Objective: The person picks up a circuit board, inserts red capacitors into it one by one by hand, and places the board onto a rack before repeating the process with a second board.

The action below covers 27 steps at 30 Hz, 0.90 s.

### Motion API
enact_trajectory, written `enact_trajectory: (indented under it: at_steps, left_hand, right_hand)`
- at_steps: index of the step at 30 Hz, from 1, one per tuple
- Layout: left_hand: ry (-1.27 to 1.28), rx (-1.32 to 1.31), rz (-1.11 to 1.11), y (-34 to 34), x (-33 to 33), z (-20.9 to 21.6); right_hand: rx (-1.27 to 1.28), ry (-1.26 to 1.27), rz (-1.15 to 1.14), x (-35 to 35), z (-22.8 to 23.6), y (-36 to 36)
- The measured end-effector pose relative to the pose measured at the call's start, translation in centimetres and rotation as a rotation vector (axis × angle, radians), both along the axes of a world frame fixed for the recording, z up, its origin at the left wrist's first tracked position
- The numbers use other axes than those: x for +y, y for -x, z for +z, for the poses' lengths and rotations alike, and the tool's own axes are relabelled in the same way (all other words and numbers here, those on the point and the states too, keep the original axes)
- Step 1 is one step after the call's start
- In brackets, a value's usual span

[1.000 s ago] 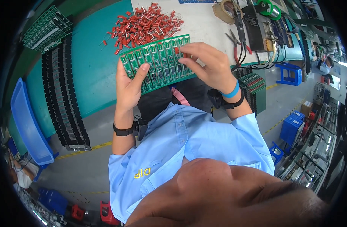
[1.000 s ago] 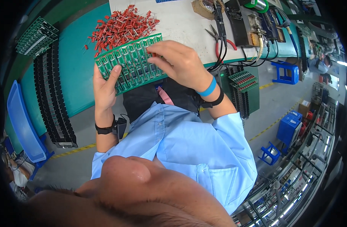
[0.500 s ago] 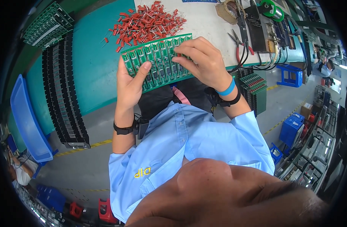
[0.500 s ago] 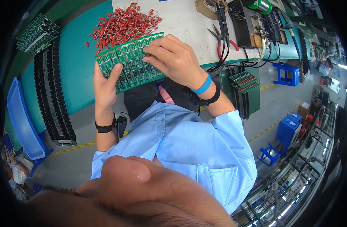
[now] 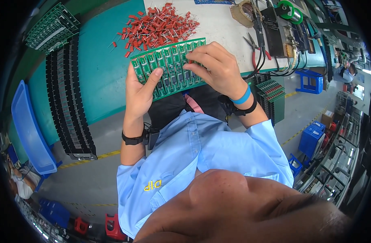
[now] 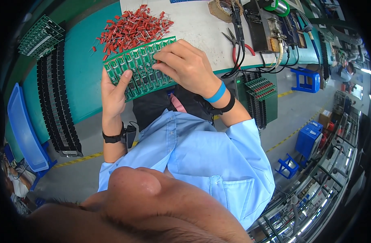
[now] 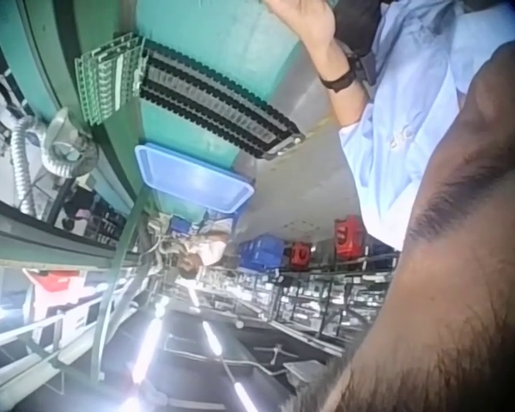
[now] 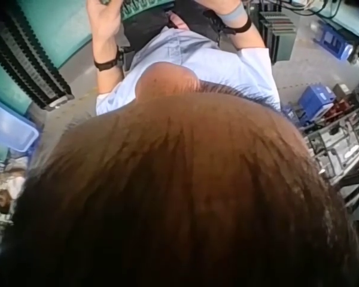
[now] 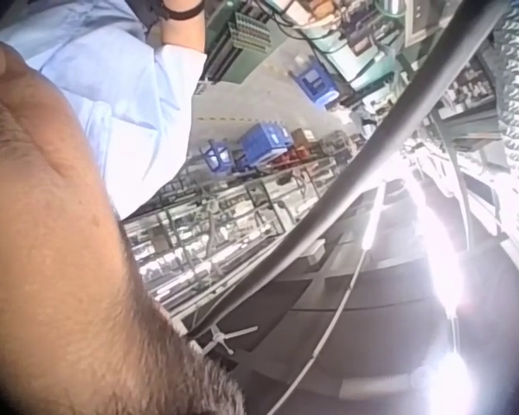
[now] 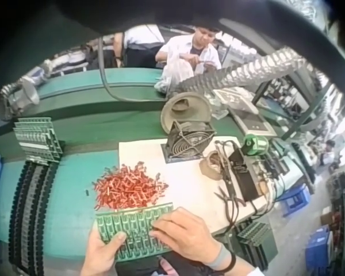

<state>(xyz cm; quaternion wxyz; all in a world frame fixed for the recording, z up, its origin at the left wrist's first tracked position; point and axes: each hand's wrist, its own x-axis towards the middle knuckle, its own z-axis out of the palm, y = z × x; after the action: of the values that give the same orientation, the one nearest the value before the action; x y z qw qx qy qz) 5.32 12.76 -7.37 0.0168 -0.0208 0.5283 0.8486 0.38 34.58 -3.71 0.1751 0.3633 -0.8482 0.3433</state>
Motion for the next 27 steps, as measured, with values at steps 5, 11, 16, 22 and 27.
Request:
enact_trajectory:
  at_steps: [5, 11, 16, 22, 27]
  left_hand:
    - [0.007, 0.001, -0.004, 0.1, 0.0, 0.1]
    - [0.019, 0.005, -0.01, -0.1, -0.1, 0.0]
    - [0.034, 0.007, -0.028, 0.0, 0.0, 0.4]
    - [0.002, -0.004, -0.052, 0.0, -0.2, 0.5]
    - [0.004, -0.003, -0.062, 0.0, -0.2, 0.6]
  right_hand:
    - [0.02, -0.025, 0.016, -0.1, 0.4, -0.1]
    - [0.017, -0.03, 0.019, -0.2, 0.5, -0.1]
    - [0.015, -0.059, -0.005, -0.1, 0.7, -0.3]
    - [-0.034, -0.069, -0.023, 0.7, 1.5, 0.3]
    - [-0.02, -0.033, -0.043, 1.1, 1.8, 1.4]
